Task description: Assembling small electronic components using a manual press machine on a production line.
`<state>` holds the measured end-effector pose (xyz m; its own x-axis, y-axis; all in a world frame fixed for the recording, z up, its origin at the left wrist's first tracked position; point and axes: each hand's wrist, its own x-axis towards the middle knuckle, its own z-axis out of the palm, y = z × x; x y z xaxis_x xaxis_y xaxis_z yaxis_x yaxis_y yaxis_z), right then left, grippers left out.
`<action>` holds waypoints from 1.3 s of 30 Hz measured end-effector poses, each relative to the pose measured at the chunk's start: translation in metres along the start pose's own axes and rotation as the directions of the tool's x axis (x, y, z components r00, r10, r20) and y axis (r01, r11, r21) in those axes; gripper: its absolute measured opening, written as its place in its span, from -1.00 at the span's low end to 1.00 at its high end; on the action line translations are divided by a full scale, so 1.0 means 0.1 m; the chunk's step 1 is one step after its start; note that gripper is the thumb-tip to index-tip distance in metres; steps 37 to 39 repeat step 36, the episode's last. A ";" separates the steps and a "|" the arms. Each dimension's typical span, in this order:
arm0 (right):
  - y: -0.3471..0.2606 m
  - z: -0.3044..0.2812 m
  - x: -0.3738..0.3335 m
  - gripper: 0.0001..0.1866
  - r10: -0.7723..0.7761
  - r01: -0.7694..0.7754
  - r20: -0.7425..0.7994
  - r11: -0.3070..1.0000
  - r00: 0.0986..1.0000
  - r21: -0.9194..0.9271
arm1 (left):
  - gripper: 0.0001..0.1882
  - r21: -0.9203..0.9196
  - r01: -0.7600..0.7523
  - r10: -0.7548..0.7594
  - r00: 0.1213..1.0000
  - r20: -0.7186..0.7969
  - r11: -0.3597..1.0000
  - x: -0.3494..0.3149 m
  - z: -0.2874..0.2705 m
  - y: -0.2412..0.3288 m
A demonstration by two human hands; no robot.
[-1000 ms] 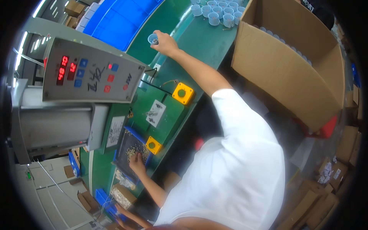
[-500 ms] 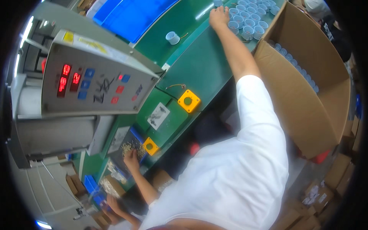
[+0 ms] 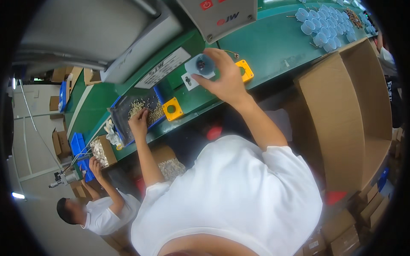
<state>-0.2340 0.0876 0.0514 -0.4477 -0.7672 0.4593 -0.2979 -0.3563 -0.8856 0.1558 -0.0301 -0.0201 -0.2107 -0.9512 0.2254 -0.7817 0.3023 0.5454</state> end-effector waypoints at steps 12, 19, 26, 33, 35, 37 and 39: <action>-0.04 0.30 0.03 -0.43 -0.232 0.249 0.097 0.838 0.968 -0.485 | -0.77 -0.016 -0.003 0.002 0.999 -0.051 1.000 -0.02 0.01 -0.08; -0.11 0.31 0.07 -0.45 -0.301 0.332 0.149 0.772 0.942 -0.542 | -0.77 -0.004 -0.010 0.010 0.998 -0.067 1.000 -0.04 0.02 -0.07; -0.39 0.42 0.30 -0.45 0.069 0.131 0.265 0.734 0.962 -0.666 | -0.79 -0.105 -0.044 0.037 0.997 -0.066 0.994 0.02 0.03 0.13; 0.15 0.09 0.03 -0.31 -0.192 0.233 0.133 0.826 0.972 -0.513 | -0.90 -0.231 -0.445 0.400 0.890 -0.217 0.865 -0.15 0.38 1.04; 0.51 -0.15 -0.13 -0.33 -0.114 0.083 -0.056 0.917 0.992 -0.389 | -0.91 -0.230 -0.510 0.463 0.856 -0.228 0.829 -0.22 0.43 1.00; 0.50 -0.07 -0.02 -0.33 -0.133 0.107 -0.045 0.922 0.990 -0.372 | -0.91 -0.218 -0.541 0.494 0.836 -0.238 0.812 -0.24 0.44 0.92; 0.50 -0.07 -0.02 -0.33 -0.133 0.107 -0.045 0.922 0.990 -0.372 | -0.91 -0.218 -0.541 0.494 0.836 -0.238 0.812 -0.24 0.44 0.92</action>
